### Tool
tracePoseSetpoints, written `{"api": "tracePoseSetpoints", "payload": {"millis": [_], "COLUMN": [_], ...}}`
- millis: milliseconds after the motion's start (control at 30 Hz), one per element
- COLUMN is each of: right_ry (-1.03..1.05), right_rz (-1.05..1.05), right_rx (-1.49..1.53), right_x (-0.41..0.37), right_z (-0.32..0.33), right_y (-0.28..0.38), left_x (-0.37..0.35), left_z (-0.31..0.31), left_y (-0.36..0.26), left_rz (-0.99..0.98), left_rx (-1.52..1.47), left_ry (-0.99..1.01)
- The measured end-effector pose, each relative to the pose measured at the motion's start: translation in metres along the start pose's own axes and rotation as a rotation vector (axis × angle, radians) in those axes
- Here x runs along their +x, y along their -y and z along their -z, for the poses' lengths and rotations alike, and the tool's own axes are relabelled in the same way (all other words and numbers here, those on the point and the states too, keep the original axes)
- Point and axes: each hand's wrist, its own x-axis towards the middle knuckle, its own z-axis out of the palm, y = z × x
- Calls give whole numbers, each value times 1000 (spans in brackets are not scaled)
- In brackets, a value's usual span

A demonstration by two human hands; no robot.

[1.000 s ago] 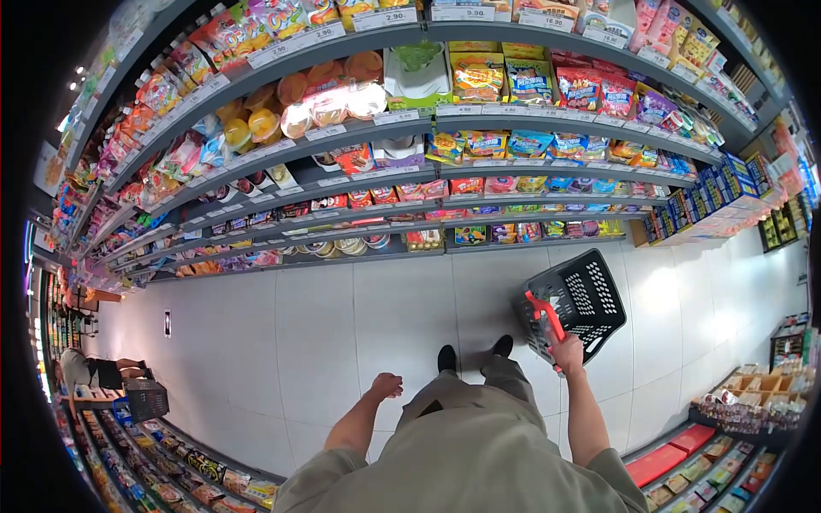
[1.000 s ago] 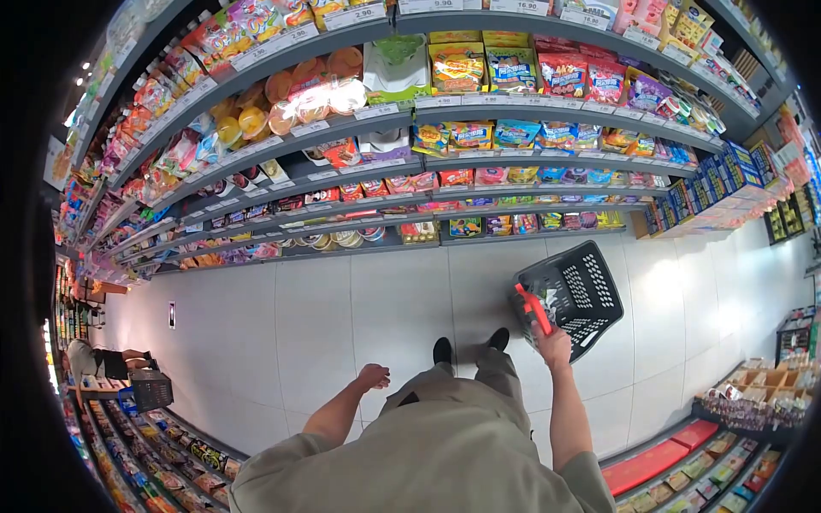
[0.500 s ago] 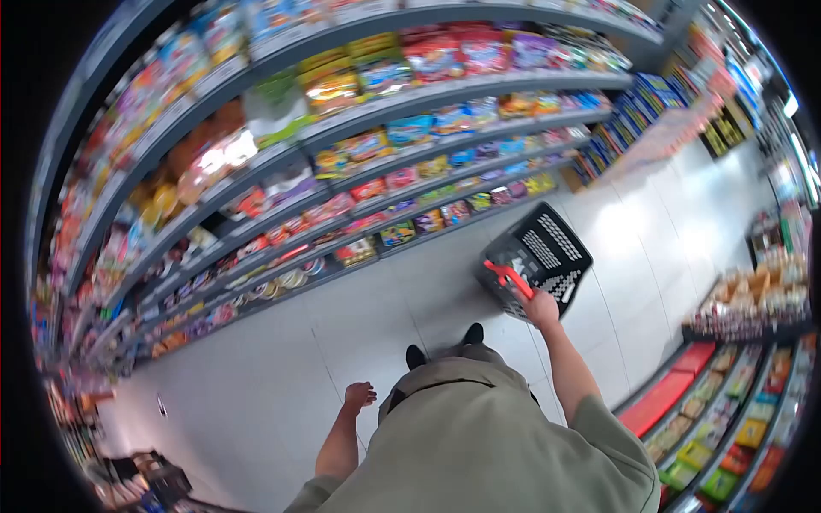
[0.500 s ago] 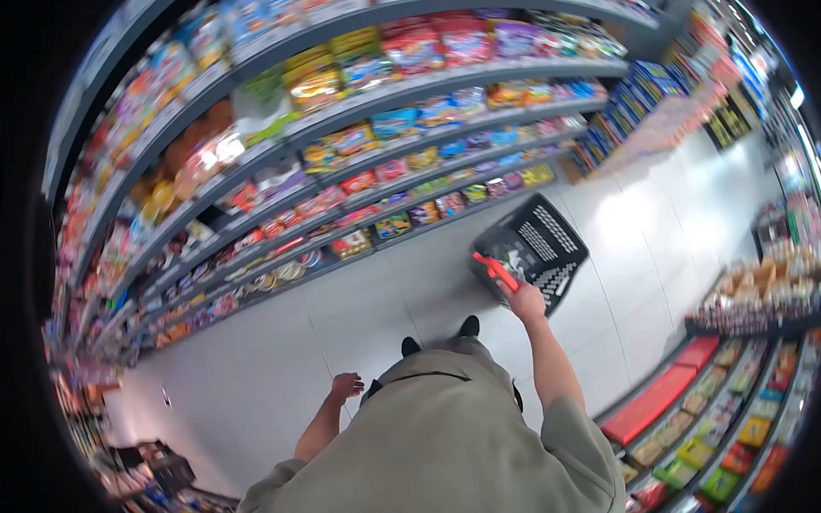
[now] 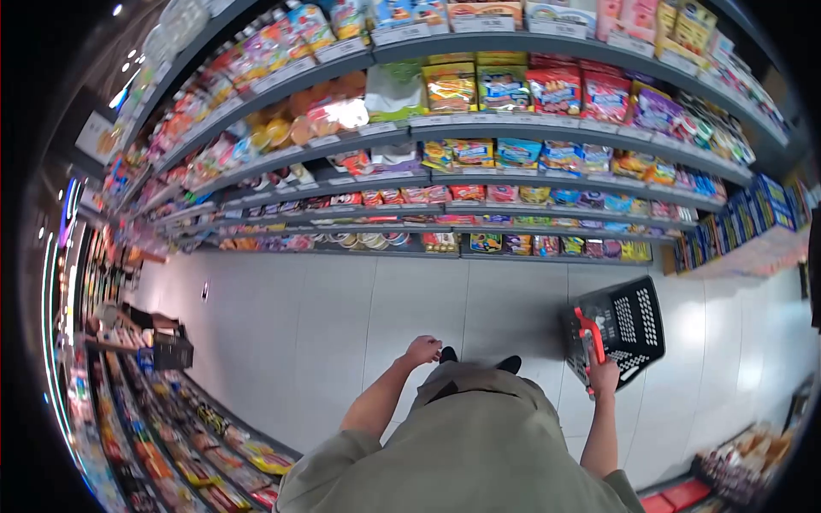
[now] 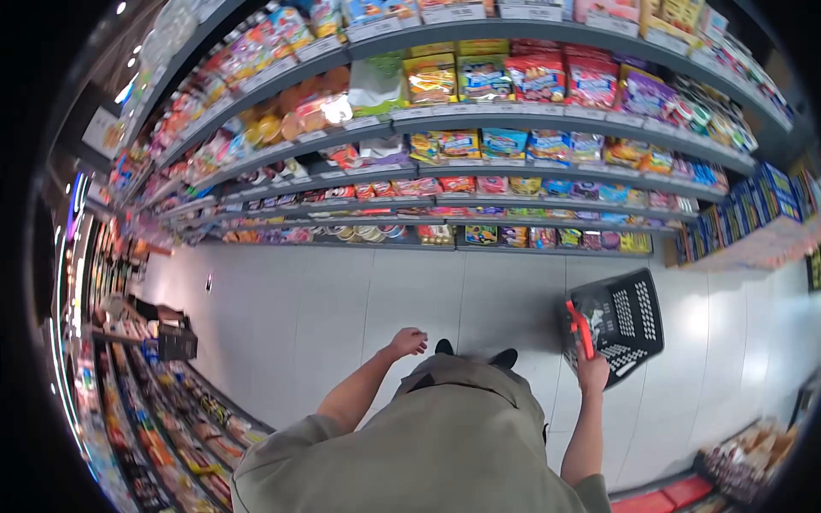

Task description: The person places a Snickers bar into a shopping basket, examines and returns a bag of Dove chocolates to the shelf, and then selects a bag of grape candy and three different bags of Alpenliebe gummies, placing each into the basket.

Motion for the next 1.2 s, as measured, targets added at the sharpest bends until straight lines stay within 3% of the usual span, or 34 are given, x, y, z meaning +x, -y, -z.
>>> {"api": "tracePoseSetpoints", "payload": {"millis": [133, 200, 467, 500, 600, 867, 900, 1033, 1200], "right_ry": [-15, 93, -1, -89, -69, -67, -48, -101, -126], "right_rz": [45, -38, -7, 31, 23, -153, -187, -285, -301], "right_rx": [-96, 92, 65, -27, 43, -75, 25, -57, -21], "right_x": [25, 18, 37, 49, 51, 47, 42, 46, 49], "right_z": [5, 32, 53, 39, 49, 62, 69, 53, 39], "right_y": [-25, -17, -21, -38, -34, -32, -22, -48, -86], "left_x": [-6, -7, -10, -3, 11, 94, 102, 120, 136], "left_z": [-11, -10, 1, 3, 7, 30, 33, 40, 50], "left_y": [-14, -1, 63, 69, 42, -49, -66, -118, -127], "left_rz": [-26, 38, 222, 260, 283, 45, 7, -50, -41], "left_rx": [-24, -1, 40, 20, 41, 54, 37, 138, 156], "left_ry": [-48, -42, -40, -11, 16, 71, 58, 85, 88]}}
